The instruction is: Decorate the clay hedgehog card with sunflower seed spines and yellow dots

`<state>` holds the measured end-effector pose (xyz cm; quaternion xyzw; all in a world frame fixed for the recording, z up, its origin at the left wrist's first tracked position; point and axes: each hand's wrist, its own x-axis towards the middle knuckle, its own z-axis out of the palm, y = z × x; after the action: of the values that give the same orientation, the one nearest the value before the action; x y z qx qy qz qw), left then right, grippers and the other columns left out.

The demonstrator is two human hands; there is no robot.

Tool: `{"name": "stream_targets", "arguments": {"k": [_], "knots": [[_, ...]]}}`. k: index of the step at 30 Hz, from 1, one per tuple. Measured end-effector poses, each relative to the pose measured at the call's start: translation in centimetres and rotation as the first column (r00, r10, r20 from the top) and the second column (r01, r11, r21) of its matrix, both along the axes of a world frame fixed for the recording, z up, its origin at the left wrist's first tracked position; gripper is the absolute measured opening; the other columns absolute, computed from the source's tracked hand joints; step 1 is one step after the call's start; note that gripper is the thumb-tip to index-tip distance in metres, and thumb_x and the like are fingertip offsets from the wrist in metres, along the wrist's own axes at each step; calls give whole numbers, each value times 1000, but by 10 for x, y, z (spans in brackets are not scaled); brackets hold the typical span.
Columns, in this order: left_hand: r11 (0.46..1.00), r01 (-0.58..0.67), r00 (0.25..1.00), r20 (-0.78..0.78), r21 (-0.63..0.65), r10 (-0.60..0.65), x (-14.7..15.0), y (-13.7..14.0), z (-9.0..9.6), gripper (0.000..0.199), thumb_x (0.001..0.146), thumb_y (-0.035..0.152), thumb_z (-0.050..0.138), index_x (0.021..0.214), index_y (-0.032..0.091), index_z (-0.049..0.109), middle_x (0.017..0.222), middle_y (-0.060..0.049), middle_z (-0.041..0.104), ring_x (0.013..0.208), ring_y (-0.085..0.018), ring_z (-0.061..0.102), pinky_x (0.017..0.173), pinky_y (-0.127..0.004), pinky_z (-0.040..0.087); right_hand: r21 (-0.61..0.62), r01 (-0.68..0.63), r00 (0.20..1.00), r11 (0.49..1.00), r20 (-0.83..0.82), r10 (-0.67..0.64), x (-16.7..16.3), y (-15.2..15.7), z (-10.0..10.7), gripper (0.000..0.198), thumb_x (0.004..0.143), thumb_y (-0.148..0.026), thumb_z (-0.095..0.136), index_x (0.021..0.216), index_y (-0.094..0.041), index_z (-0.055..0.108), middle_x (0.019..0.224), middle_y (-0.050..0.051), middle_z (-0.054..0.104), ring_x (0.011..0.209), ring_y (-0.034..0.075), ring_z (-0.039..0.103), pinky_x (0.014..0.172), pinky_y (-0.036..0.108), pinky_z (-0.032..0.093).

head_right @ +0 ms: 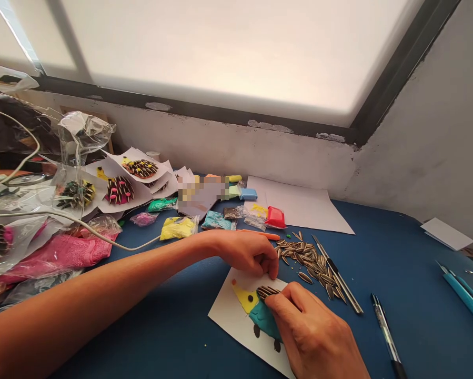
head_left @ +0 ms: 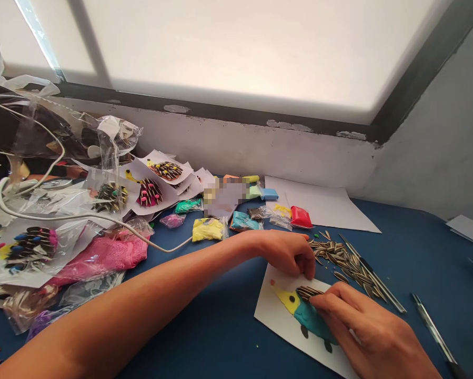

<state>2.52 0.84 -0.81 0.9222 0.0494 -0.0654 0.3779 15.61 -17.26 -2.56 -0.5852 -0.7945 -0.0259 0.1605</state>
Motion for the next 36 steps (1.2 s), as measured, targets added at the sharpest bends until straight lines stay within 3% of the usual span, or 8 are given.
{"name": "stream_targets", "arguments": {"k": [12,19,26,31,36], "knots": [[1000,0,1000,1,11,0,0,-1,0,27,71,-2,55,90,15,66,70,6,58,70,-9,58,96,-31,44,11,5,994,1000,113,-6,-7,1,3,28,96,-21,40,86,-27,65,77,0,63,63,11,63,54,17,47],[1000,-10,1000,0,-24,10,-1,0,1,28,69,1,54,90,16,67,70,6,58,71,-11,59,84,-28,48,108,49,996,993,76,-57,2,0,10,26,98,-35,43,91,-27,67,83,1,68,61,11,66,53,19,47],[999,-30,1000,-1,-40,30,-2,1,-1,28,70,3,54,91,17,65,70,7,57,73,-10,59,92,-28,45,261,276,951,925,69,-303,32,6,17,49,97,-54,33,84,-26,71,79,2,72,52,14,66,41,24,45],[999,-53,999,-5,9,53,-2,1,-2,32,68,8,56,98,18,63,74,5,59,76,-12,59,82,-26,48,228,316,938,921,68,-339,39,13,13,61,95,-65,27,84,-27,74,78,0,71,51,12,65,42,24,46],[989,-111,993,-35,100,115,-3,-5,4,21,73,15,61,93,19,64,75,3,62,85,-15,62,83,-26,48,162,325,934,932,102,-344,42,19,9,64,96,-64,24,83,-26,75,81,2,71,57,14,67,45,25,46]]}}
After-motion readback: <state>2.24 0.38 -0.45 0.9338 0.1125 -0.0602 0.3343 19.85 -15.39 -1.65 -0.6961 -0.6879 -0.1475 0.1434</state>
